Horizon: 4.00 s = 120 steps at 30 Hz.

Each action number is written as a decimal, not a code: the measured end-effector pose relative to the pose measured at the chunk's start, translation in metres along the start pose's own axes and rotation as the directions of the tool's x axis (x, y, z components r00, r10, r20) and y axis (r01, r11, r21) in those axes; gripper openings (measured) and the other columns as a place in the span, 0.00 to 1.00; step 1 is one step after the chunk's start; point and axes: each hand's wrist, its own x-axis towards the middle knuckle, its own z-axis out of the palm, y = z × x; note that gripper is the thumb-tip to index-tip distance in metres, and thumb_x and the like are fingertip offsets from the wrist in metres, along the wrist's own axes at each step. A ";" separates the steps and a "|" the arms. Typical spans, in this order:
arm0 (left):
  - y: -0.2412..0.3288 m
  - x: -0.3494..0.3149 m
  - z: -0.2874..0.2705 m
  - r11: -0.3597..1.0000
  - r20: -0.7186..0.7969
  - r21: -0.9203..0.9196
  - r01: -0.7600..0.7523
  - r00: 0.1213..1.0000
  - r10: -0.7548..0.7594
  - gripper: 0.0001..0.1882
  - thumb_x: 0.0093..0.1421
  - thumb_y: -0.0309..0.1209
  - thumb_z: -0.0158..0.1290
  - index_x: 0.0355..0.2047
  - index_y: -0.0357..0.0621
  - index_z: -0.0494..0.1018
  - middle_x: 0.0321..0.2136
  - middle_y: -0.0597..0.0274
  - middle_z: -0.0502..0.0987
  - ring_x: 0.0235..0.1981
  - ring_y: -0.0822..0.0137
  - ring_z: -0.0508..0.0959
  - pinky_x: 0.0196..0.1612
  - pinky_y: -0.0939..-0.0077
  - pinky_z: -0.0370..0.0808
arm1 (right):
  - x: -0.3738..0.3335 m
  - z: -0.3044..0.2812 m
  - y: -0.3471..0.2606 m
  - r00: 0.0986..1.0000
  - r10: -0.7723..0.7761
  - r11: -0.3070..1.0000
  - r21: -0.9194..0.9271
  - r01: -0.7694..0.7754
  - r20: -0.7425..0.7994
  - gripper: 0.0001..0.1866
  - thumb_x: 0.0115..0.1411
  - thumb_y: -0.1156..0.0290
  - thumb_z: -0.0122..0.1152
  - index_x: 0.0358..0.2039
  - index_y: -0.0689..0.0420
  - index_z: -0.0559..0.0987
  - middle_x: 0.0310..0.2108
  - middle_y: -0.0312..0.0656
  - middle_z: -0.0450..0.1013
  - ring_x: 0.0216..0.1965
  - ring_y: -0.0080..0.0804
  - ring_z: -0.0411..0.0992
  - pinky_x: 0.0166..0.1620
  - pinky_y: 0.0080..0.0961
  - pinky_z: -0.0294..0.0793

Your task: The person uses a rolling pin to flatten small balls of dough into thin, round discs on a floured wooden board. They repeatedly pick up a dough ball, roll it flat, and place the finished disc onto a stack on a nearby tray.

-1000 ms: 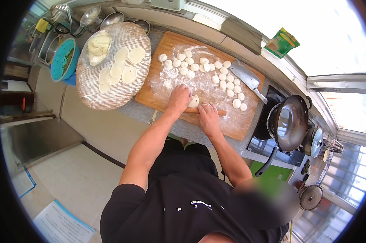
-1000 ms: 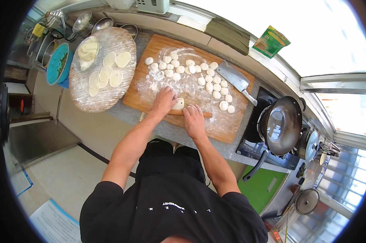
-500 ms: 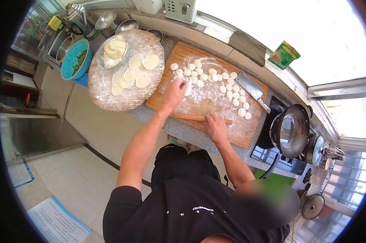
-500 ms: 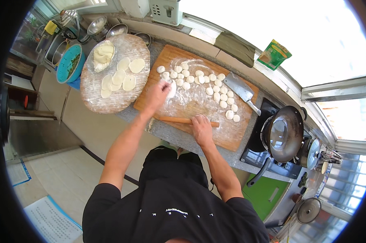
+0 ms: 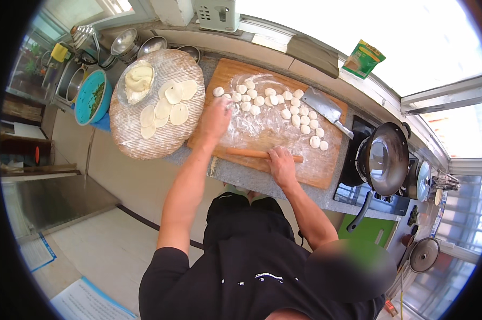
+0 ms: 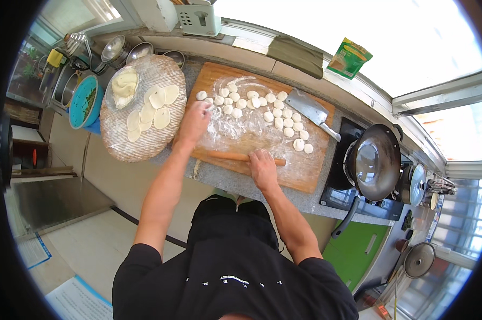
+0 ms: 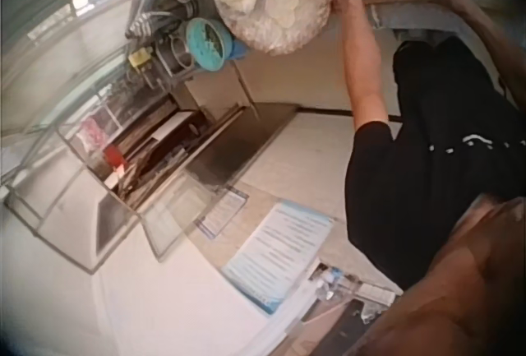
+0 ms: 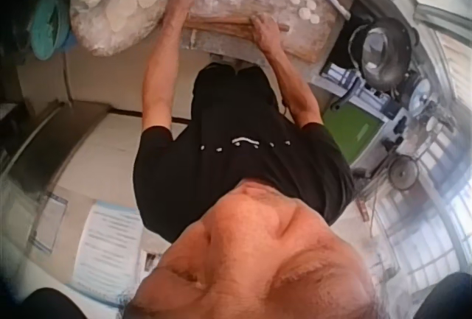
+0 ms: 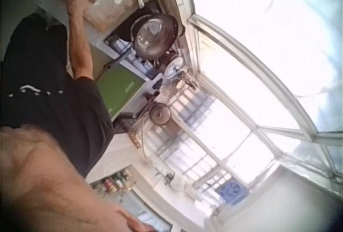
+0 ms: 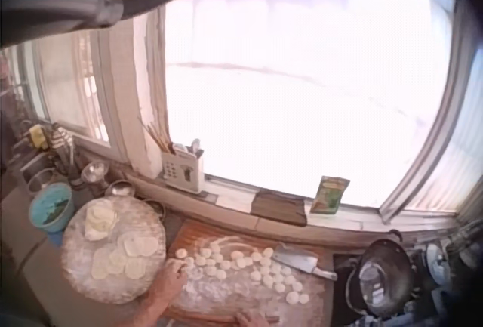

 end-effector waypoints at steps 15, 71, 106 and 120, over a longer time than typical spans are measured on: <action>0.011 -0.042 0.081 0.987 0.379 0.125 -0.096 0.924 0.042 0.18 0.64 0.32 0.67 0.53 0.40 0.80 0.52 0.50 0.79 0.55 0.44 0.80 0.62 0.51 0.78 | -0.037 -0.023 0.015 0.999 0.026 0.999 0.039 -0.024 -0.048 0.20 0.59 0.70 0.71 0.52 0.59 0.81 0.50 0.48 0.77 0.57 0.53 0.75 0.63 0.48 0.73; 0.022 -0.038 0.100 0.856 0.273 0.324 -0.402 0.906 0.322 0.34 0.75 0.44 0.52 0.76 0.42 0.66 0.75 0.47 0.66 0.79 0.43 0.60 0.81 0.43 0.54 | 0.037 -0.004 0.015 0.967 0.248 0.938 -0.262 -0.226 0.053 0.51 0.71 0.40 0.61 0.81 0.61 0.58 0.83 0.53 0.54 0.83 0.52 0.53 0.82 0.55 0.51; 0.041 -0.130 0.095 0.939 -0.150 0.322 0.124 0.986 -0.079 0.30 0.75 0.41 0.55 0.70 0.35 0.70 0.71 0.43 0.68 0.73 0.39 0.66 0.76 0.39 0.60 | 0.033 -0.022 0.031 0.981 -0.181 0.982 -0.035 0.184 0.075 0.20 0.64 0.69 0.64 0.57 0.56 0.83 0.59 0.43 0.79 0.69 0.48 0.73 0.70 0.46 0.71; 0.019 -0.072 0.094 0.845 -0.227 0.441 0.303 0.948 -0.221 0.39 0.76 0.48 0.49 0.79 0.37 0.60 0.80 0.47 0.59 0.82 0.46 0.55 0.83 0.41 0.49 | 0.148 0.005 0.033 0.919 -0.156 0.939 -0.234 0.252 0.363 0.48 0.76 0.34 0.45 0.83 0.57 0.57 0.84 0.44 0.54 0.85 0.42 0.48 0.85 0.50 0.43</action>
